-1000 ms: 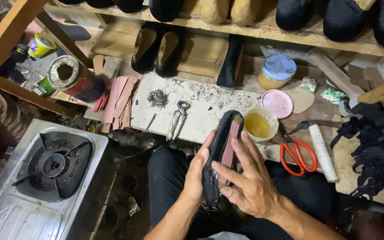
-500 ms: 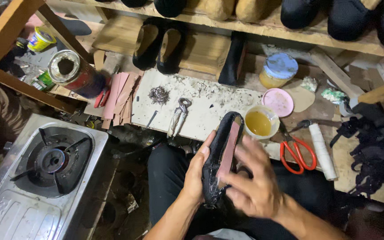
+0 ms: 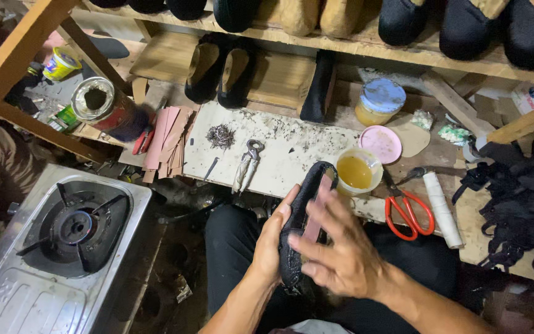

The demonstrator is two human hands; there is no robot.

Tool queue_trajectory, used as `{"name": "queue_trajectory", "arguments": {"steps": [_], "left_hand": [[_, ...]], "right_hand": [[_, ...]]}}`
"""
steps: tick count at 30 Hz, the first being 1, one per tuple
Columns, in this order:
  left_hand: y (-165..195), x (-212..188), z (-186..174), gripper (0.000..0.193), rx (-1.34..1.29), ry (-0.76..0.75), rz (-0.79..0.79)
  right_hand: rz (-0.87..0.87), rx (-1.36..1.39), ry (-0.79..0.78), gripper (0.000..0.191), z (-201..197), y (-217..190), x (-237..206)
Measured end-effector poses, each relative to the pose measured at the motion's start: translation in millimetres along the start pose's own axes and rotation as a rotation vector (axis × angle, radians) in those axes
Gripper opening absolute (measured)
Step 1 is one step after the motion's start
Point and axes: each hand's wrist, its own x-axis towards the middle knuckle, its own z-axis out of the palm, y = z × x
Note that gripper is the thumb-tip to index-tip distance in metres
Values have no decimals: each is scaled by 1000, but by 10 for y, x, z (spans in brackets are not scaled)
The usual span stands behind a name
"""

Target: The person sits on the floor at a workbench holding a black shoe upper with a pink insole board inside it. They apply a yellow adhesive from a small bowl onto the shoe's edge with their fingers, press and smooth the insole board and upper together, briefly place the shoe on a shelf, then pick it back up and continue pressing the glued edges.

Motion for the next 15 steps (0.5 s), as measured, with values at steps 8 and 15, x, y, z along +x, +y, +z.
{"name": "queue_trajectory", "arguments": {"steps": [8,15], "left_hand": [[-28,12,-25,64,8,25,-25],[-41,-9,-45,63,2,55,-38]], "right_hand": [[24,19,14,36,-45,-36,-30],[-97,10,-2,31,-72,-77,-49]]}}
